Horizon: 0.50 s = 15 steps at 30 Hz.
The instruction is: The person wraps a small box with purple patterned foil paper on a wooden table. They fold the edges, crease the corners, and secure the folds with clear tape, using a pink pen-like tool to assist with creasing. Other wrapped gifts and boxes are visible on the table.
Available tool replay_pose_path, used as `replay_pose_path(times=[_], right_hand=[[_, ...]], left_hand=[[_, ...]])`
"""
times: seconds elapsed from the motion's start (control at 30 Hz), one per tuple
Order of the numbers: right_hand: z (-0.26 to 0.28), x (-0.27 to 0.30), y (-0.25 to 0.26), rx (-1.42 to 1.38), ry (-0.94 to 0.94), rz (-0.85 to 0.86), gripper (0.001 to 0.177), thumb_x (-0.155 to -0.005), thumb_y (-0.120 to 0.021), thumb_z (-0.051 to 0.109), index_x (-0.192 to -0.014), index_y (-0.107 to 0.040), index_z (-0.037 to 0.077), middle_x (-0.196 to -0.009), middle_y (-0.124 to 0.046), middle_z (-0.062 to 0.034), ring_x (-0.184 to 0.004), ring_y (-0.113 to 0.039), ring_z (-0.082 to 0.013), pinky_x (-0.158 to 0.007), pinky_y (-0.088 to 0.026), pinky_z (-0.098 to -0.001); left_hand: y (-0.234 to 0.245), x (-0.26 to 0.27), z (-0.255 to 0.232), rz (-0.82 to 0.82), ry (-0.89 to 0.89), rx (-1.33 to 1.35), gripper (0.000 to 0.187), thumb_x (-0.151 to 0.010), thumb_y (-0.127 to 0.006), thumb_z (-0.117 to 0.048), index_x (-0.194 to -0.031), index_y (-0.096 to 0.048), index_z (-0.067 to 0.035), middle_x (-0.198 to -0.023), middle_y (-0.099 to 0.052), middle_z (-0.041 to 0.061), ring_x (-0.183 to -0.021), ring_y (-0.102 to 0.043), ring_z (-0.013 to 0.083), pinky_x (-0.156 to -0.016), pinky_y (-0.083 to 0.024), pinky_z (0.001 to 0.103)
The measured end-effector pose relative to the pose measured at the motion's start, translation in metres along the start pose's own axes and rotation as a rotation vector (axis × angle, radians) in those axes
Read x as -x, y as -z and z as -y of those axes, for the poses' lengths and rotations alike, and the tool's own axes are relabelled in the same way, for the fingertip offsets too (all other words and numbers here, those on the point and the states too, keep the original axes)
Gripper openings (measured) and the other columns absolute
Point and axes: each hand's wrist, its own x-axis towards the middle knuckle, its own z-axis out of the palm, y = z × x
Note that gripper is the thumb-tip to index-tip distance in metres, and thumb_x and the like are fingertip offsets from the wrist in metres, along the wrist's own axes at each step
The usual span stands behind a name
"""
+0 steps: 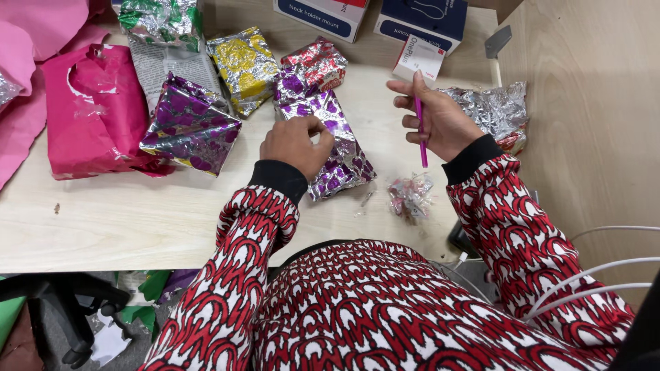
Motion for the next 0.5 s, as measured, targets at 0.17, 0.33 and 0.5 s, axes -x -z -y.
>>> replay_pose_path(times=[0.17,0.33,0.5], right_hand=[[-0.001,-0.003,-0.017,0.388,-0.025,0.3,0.052,-0.109,-0.044,0.032,-0.152,-0.051,0.004,-0.088,-0.059,0.0006,-0.056,-0.036,-0.0055,-0.045,-0.03,-0.0215],[-0.014,-0.02,-0.03,0.623,-0.194,0.417,0.048,-0.101,-0.054,0.024,-0.147,-0.052,0.01,-0.08,-0.069,-0.004,-0.047,-0.034,-0.0051,-0.04,-0.028,-0.0226],[-0.013,-0.027,-0.023,0.673,-0.214,0.41,0.036,-0.1,-0.062,0.025,-0.124,-0.069,-0.001,-0.092,-0.078,-0.0047,-0.047,-0.039,-0.0049,-0.04,-0.03,-0.0219]], left_hand=[[0.004,-0.002,-0.007,0.114,-0.154,-0.066,0.03,-0.084,-0.065,-0.037,-0.099,-0.081,-0.016,-0.097,-0.079,0.009,-0.088,-0.075,0.0295,-0.086,-0.057,0.043],[0.01,-0.007,-0.001,0.155,-0.236,-0.037,0.03,-0.082,-0.069,-0.037,-0.099,-0.081,-0.015,-0.1,-0.078,0.009,-0.091,-0.074,0.0294,-0.086,-0.057,0.044],[0.009,-0.011,0.013,0.204,-0.272,0.005,0.034,-0.082,-0.07,-0.039,-0.1,-0.081,-0.012,-0.101,-0.078,0.011,-0.093,-0.074,0.0289,-0.089,-0.056,0.043]])
